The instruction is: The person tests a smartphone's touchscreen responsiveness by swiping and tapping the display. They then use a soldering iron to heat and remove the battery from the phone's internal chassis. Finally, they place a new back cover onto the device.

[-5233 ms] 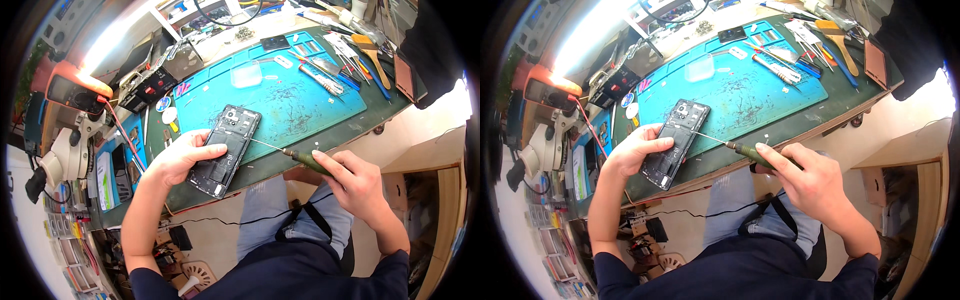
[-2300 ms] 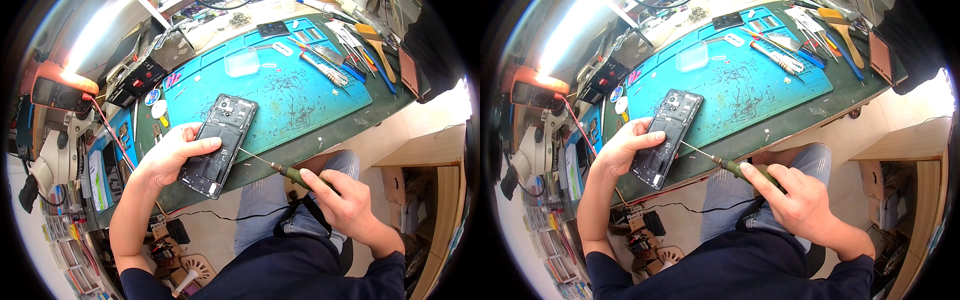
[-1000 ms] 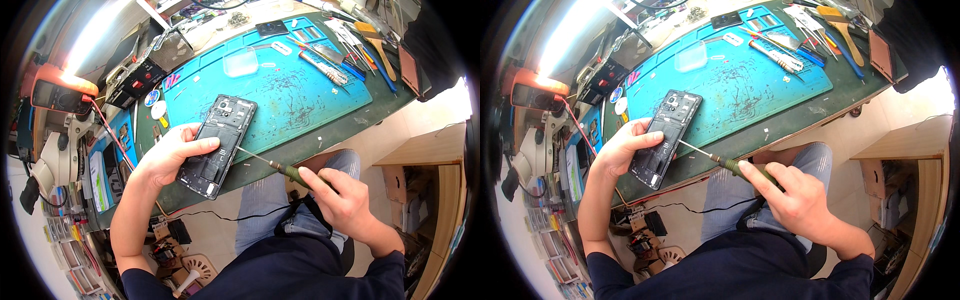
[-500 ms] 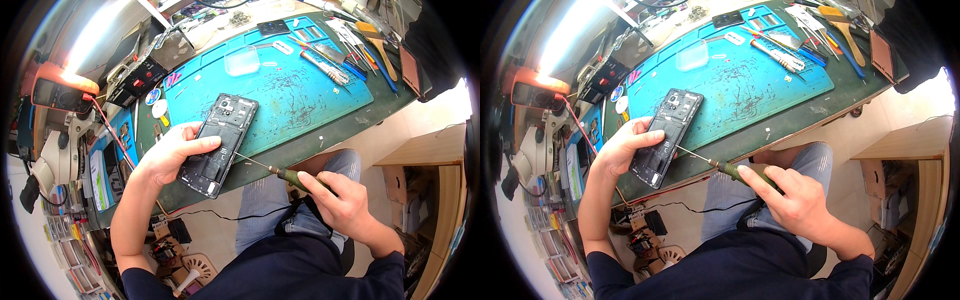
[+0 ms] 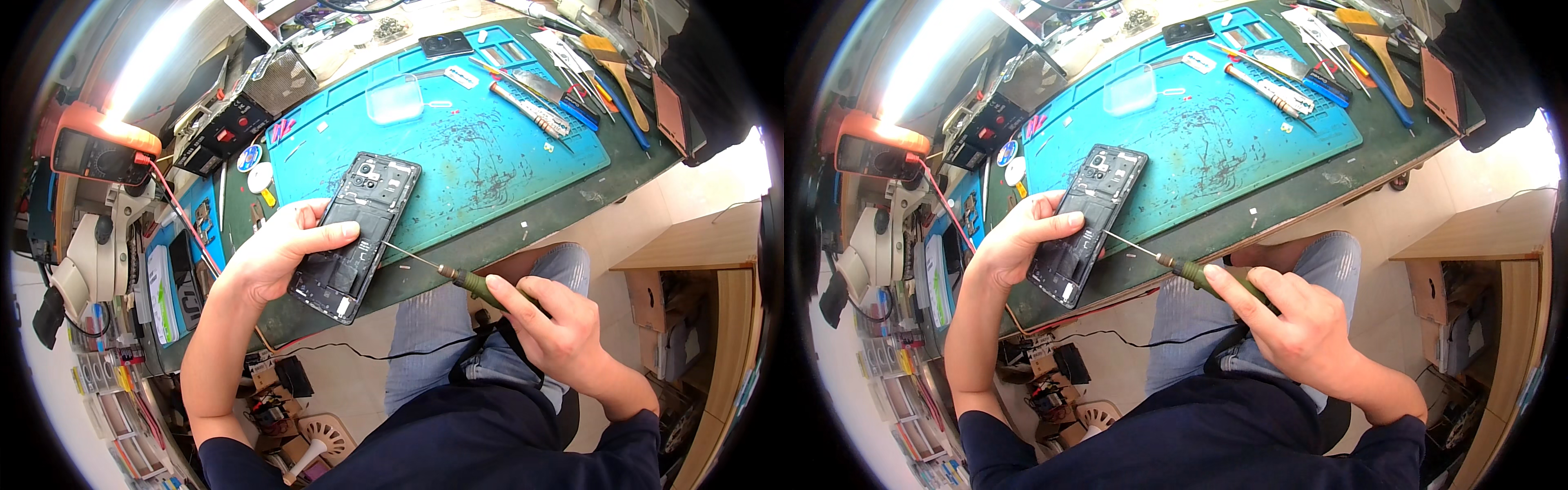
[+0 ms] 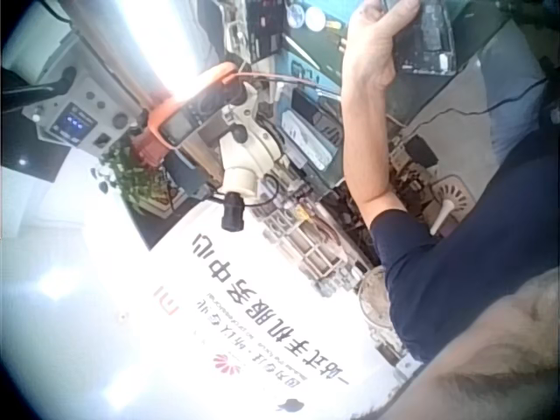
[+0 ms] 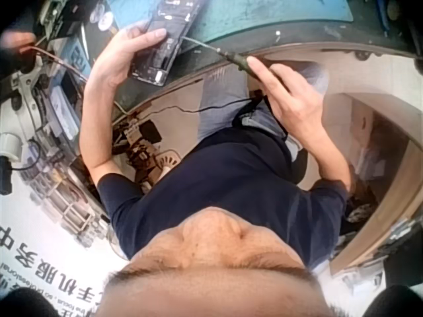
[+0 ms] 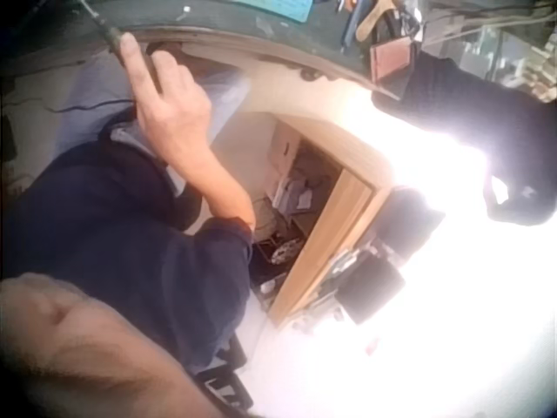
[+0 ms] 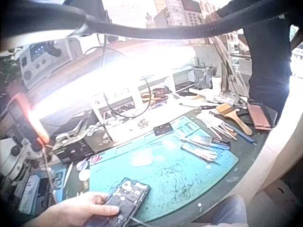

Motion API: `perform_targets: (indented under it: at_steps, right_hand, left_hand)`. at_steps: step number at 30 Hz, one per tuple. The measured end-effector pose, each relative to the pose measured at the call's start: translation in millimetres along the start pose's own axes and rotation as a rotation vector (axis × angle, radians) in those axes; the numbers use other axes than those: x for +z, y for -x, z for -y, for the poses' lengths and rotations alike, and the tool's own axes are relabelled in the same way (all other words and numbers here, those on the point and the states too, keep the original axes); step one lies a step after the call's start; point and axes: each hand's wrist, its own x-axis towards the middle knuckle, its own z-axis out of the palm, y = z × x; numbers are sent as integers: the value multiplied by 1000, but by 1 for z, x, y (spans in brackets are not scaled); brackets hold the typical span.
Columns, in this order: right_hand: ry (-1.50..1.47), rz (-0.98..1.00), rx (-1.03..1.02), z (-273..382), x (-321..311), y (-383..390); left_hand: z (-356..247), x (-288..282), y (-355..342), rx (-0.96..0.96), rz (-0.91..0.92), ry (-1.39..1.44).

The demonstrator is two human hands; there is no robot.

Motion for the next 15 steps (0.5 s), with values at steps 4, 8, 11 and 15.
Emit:
perform_targets:
  at_steps: [4, 8, 11, 15]
  right_hand:
    - [-7, -4, -6, 0, 0, 1]
    - [8, -6, 13, -1, 0, -2]
    - [6, 18, -6, -1, -2, -2]
    - [-17, -5, -27, 0, 2, 2]
  left_hand:
    - [1, -1, -1, -2, 1, 2]
    - [0, 0, 0, -4, 1, -5]
    - [0, 1, 1, 3, -4, 1]
    - [-1, 1, 1, 1, 3, -3]
